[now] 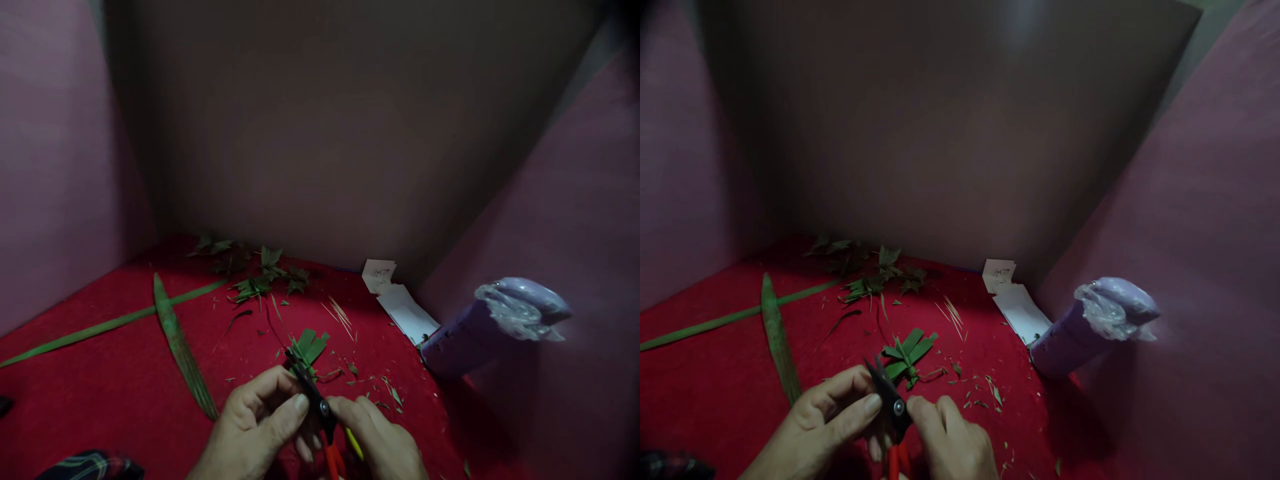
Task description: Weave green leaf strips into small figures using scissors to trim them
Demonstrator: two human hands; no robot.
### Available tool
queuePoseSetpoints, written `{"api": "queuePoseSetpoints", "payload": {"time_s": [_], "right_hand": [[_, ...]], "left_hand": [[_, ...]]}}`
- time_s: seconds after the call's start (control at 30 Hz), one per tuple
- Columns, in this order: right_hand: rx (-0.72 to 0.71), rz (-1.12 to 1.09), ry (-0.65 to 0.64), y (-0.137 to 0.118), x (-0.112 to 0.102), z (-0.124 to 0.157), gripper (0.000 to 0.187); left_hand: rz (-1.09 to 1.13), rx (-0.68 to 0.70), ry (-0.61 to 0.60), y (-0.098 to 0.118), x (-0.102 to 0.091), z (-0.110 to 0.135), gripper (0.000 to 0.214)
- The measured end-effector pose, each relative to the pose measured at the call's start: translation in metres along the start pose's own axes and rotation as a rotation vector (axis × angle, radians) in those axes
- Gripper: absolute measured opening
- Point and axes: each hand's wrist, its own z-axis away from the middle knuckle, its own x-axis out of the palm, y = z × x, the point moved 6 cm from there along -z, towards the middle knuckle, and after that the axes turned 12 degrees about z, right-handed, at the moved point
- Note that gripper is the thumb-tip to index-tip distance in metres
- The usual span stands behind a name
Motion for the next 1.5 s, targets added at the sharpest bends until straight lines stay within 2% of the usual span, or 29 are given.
{"api": "queuePoseSetpoints", "payload": {"time_s": [0.1,0.17,0.33,0.5,0.83,1.1,1.3,1.5], "right_hand": [[0.042,-0.219,0.093,0.0,-0.007,-0.004,0.031],[0.078,-0.279,0.123,0.002,-0.012,-0.008,0.027],[0.129,-0.293,0.029,0.006,-0.012,-0.012,0.038],[0.135,-0.208,-0.043,0.009,-0.006,-0.008,0.04],[0.035,0.002,0.07,0.007,-0.002,0.0,0.048],[-0.026,0.115,0.088,0.004,0.001,0.003,0.042],[-0.005,0.138,0.056,0.003,0.004,0.007,0.048],[-0.014,0.156,0.058,0.001,0.003,0.008,0.044]], "left_hand": [[0.078,-0.023,0.013,-0.001,0.004,0.002,0.018],[0.108,-0.031,0.036,-0.003,0.004,0.002,0.017],[0.082,-0.013,0.096,-0.001,-0.002,0.001,0.017],[0.01,-0.005,0.125,0.005,-0.005,0.0,0.015],[-0.071,0.053,0.088,0.008,-0.007,-0.002,0.019],[-0.061,0.035,0.1,0.003,-0.007,0.001,0.019],[0.025,-0.022,0.153,-0.001,-0.006,0.006,0.018],[0.067,0.003,0.127,0.0,-0.004,0.006,0.018]]}}
